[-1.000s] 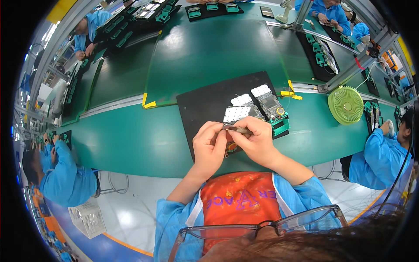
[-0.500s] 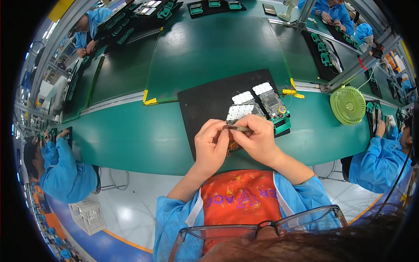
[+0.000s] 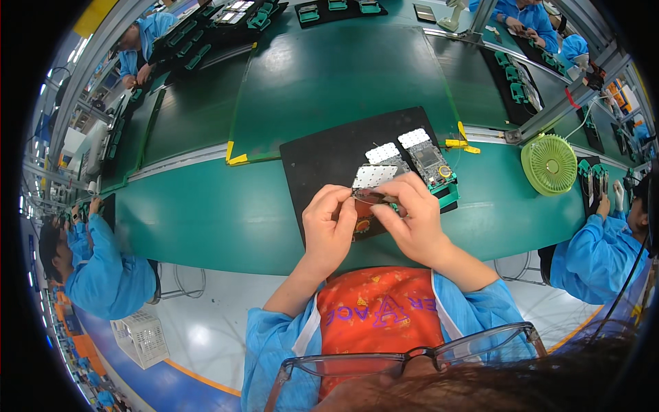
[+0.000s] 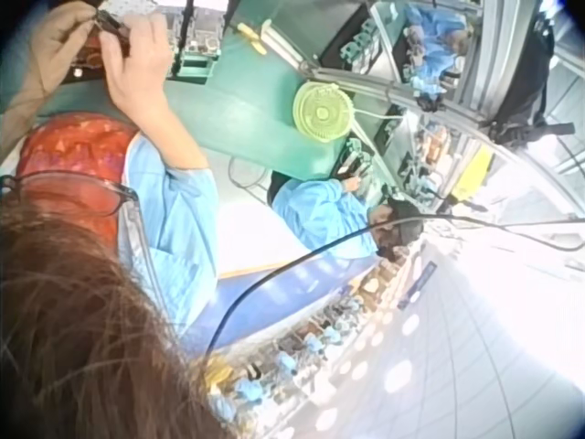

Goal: The person is assembling electronic components onto small circuit boards on a factory assembly line.

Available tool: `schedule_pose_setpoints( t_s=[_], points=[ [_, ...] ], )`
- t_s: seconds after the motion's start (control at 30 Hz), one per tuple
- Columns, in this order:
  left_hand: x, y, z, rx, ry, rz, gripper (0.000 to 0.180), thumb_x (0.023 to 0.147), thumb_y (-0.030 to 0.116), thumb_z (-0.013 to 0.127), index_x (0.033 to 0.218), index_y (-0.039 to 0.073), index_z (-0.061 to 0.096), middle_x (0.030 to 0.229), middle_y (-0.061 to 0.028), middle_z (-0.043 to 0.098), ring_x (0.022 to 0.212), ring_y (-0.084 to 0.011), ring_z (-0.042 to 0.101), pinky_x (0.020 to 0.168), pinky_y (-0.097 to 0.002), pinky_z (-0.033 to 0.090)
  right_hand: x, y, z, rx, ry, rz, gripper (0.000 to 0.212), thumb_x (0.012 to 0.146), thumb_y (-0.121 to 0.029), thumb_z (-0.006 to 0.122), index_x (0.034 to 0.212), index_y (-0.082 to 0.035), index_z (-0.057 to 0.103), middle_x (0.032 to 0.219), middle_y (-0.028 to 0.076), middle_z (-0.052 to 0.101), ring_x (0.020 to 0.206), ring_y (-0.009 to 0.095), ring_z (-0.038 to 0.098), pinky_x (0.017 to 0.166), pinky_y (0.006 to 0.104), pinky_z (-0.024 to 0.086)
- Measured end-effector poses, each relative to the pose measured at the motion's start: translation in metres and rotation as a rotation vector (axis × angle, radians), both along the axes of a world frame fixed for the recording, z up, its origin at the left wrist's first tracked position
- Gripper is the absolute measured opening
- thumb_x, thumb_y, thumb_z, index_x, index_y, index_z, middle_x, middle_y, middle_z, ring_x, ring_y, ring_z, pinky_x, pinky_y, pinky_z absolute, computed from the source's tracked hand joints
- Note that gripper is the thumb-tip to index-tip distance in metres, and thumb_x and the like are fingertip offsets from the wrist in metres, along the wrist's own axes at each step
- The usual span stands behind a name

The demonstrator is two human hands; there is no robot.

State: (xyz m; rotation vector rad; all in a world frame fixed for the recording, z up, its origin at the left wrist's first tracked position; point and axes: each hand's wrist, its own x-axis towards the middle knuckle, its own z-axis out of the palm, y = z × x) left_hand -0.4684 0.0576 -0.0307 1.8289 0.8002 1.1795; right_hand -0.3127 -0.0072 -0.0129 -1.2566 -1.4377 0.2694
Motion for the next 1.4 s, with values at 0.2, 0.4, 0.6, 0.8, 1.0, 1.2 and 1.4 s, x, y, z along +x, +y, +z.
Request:
schedule_pose_setpoints(
  t_s=[0.2, 0.4, 0.6, 0.8, 1.0, 1.2, 1.4],
  points=[
    [0.002, -0.003, 0.005, 0.02, 0.012, -0.039, 0.007, 0.089, -0.005, 0.052, 0.091, -0.006, 0.059, 0.092, -0.0052, 0.056, 0.066, -0.0034, 0.047, 0.055, -0.0185, 0.038, 0.006, -0.006, -0.011, -0.266, 0.12, 0.077, 0.018, 0.087, -0.009, 0.065, 0.094, -0.001, 0.051, 0.07, 0.012, 0.059, 0.058, 0.026, 0.061, 0.053, 0.0338, 0.046],
    [0.002, -0.003, 0.008, -0.025, 0.021, -0.067, 0.006, 0.089, -0.005, 0.052, 0.091, -0.006, 0.057, 0.092, -0.0052, 0.056, 0.068, -0.0035, 0.048, 0.056, -0.0184, 0.038, 0.008, -0.003, -0.015, -0.297, 0.168, 0.092, 0.02, 0.086, -0.008, 0.066, 0.089, -0.001, 0.048, 0.068, 0.013, 0.06, 0.059, 0.027, 0.063, 0.052, 0.0338, 0.046],
    [0.007, -0.003, 0.004, 0.005, -0.039, -0.075, 0.003, 0.086, -0.002, 0.058, 0.088, -0.004, 0.059, 0.085, -0.0086, 0.058, 0.064, -0.0099, 0.052, 0.054, -0.0235, 0.042, 0.007, -0.003, -0.017, -0.353, 0.22, 0.146, 0.018, 0.087, -0.002, 0.064, 0.086, 0.002, 0.047, 0.072, 0.008, 0.061, 0.066, 0.01, 0.06, 0.058, 0.024, 0.049],
    [0.006, -0.003, -0.002, 0.07, -0.027, -0.033, 0.005, 0.085, -0.003, 0.06, 0.083, -0.003, 0.055, 0.08, -0.0083, 0.056, 0.064, -0.0111, 0.052, 0.055, -0.0232, 0.042, 0.004, -0.004, -0.016, -0.376, 0.304, 0.18, 0.017, 0.087, -0.004, 0.065, 0.085, 0.001, 0.049, 0.068, 0.006, 0.062, 0.063, 0.009, 0.06, 0.056, 0.0236, 0.048],
    [0.008, -0.005, 0.001, 0.181, 0.023, 0.009, 0.008, 0.084, -0.003, 0.06, 0.08, -0.002, 0.053, 0.076, -0.0089, 0.055, 0.062, -0.0153, 0.052, 0.054, -0.0253, 0.041, 0.006, -0.004, -0.026, -0.319, 0.247, 0.165, 0.018, 0.086, -0.005, 0.066, 0.085, 0.0, 0.049, 0.066, 0.007, 0.062, 0.061, 0.009, 0.06, 0.054, 0.0243, 0.047],
    [0.004, 0.019, -0.004, 0.029, 0.199, 0.145, 0.012, 0.087, 0.006, 0.06, 0.082, -0.005, 0.059, 0.075, -0.0125, 0.058, 0.067, -0.021, 0.056, 0.063, -0.0314, 0.045, 0.024, -0.006, -0.027, -0.291, 0.198, 0.014, 0.013, 0.088, -0.007, 0.065, 0.094, 0.001, 0.056, 0.065, 0.002, 0.057, 0.058, 0.006, 0.05, 0.052, 0.0231, 0.041],
    [-0.021, 0.064, -0.026, 0.044, 0.326, 0.37, 0.035, 0.09, 0.013, 0.059, 0.118, -0.008, 0.054, 0.104, -0.021, 0.063, 0.09, -0.0286, 0.062, 0.079, -0.0372, 0.049, 0.084, -0.013, -0.053, -0.178, 0.152, -0.365, 0.013, 0.087, -0.01, 0.061, 0.09, 0.001, 0.057, 0.077, 0.013, 0.055, 0.069, 0.023, 0.055, 0.064, 0.0337, 0.045]
  ],
)
